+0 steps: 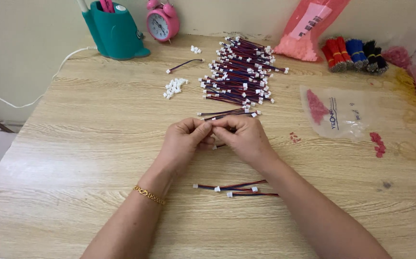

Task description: The person assembles small wire harnesses by inserting white plastic connectors onto the ends of multi-colored wires. They repeatedly pick up wires and connectors from the table, attach them, and place the completed harnesses into a pile. The person also handles a small plastic bag containing red connectors.

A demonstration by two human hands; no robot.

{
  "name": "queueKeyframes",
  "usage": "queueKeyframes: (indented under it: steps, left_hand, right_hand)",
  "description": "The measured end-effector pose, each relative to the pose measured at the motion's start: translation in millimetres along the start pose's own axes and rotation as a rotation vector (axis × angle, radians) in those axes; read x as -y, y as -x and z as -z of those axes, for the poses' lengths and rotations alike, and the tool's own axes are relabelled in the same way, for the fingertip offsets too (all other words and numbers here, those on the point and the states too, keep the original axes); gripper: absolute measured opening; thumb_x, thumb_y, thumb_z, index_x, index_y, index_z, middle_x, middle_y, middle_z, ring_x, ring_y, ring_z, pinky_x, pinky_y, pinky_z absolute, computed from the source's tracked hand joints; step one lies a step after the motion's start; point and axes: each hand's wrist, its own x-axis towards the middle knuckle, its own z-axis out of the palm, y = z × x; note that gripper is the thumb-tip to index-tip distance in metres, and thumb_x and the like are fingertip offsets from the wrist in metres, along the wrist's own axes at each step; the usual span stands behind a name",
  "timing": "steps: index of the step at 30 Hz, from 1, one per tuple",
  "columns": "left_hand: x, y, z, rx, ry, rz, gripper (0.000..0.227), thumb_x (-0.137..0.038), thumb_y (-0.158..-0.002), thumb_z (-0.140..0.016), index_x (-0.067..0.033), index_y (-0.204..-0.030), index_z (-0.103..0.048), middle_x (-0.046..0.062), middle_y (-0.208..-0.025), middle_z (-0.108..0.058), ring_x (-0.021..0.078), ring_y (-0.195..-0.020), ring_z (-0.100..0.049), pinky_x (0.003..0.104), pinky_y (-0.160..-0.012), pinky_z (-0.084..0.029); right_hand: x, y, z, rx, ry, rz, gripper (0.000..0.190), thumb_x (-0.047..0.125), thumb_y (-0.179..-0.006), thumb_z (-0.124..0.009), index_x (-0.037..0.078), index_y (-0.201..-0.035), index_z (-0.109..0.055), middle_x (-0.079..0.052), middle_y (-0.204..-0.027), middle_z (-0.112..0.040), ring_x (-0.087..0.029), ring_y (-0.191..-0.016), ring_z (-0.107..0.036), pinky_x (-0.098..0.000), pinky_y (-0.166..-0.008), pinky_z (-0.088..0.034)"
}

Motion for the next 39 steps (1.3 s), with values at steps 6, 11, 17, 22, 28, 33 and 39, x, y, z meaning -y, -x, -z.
queueKeyframes:
  steps: [6,11,17,22,28,33,39]
  left_hand:
    - [-6,0,-7,-0.042,-0.063,-0.003,0.022,-0.014,-0.09,-0.069,0.0066,-0.096,-0.065,0.017,-0.078,-0.066,0.0234,-0.065,-0.071,0.037,-0.061,-0.064]
    - [-11,0,1,-0.092,-0.109,-0.054,0.027,-0.012,-0.09,-0.067,0.0008,-0.112,-0.06,0.01,-0.076,-0.066,0.0158,-0.062,-0.07,0.027,-0.057,-0.063]
    - [-11,3,-3,-0.052,-0.127,-0.1,0.034,-0.009,-0.09,-0.065,-0.0036,-0.121,-0.055,0.01,-0.08,-0.067,0.0135,-0.063,-0.069,0.024,-0.057,-0.063]
    - [-3,-3,1,-0.01,-0.116,-0.101,0.029,-0.01,-0.09,-0.065,-0.0037,-0.117,-0.058,0.007,-0.079,-0.067,0.0106,-0.062,-0.067,0.022,-0.057,-0.062]
    - [-4,3,-4,0.117,-0.139,-0.049,0.021,-0.021,-0.093,-0.064,-0.0047,-0.106,-0.067,0.007,-0.079,-0.069,0.011,-0.068,-0.068,0.023,-0.062,-0.062]
    - [-21,20,-8,0.265,-0.133,0.055,0.026,-0.025,-0.092,-0.066,-0.0026,-0.105,-0.069,0.009,-0.081,-0.07,0.0146,-0.074,-0.07,0.027,-0.07,-0.062]
    - [-19,17,-6,0.359,-0.433,-0.071,0.025,-0.008,-0.088,-0.065,0.0014,-0.111,-0.071,0.016,-0.089,-0.072,0.0199,-0.081,-0.067,0.036,-0.077,-0.06]
  right_hand:
    - [8,4,8,0.008,0.118,0.083,0.015,0.01,-0.084,-0.069,0.013,-0.097,-0.077,-0.009,-0.088,-0.075,-0.023,-0.088,-0.07,-0.0343,-0.08,-0.053]
    - [48,26,37,0.296,0.612,0.174,0.025,0.025,-0.081,-0.074,0.014,-0.102,-0.068,-0.013,-0.1,-0.067,-0.039,-0.099,-0.062,-0.0486,-0.086,-0.049]
    - [51,56,41,0.669,0.646,-0.054,0.023,0.027,-0.08,-0.074,0.008,-0.091,-0.069,-0.014,-0.098,-0.066,-0.04,-0.101,-0.06,-0.0499,-0.089,-0.048]
    - [36,53,38,0.672,0.641,-0.04,0.017,0.03,-0.085,-0.067,0.013,-0.083,-0.065,-0.009,-0.087,-0.062,-0.032,-0.094,-0.062,-0.0437,-0.085,-0.049]
    - [32,41,49,0.478,0.339,-0.244,0.014,0.021,-0.093,-0.058,0.007,-0.095,-0.063,-0.013,-0.075,-0.066,-0.026,-0.075,-0.065,-0.0393,-0.072,-0.053]
    - [6,37,45,0.322,0.019,-0.344,0.01,0.012,-0.096,-0.055,0.005,-0.099,-0.061,-0.006,-0.07,-0.065,-0.015,-0.065,-0.06,-0.0273,-0.064,-0.053]
    - [-9,40,47,0.236,-0.044,-0.335,0.014,0.013,-0.097,-0.054,0.007,-0.106,-0.063,-0.006,-0.072,-0.068,-0.013,-0.063,-0.06,-0.0231,-0.061,-0.05]
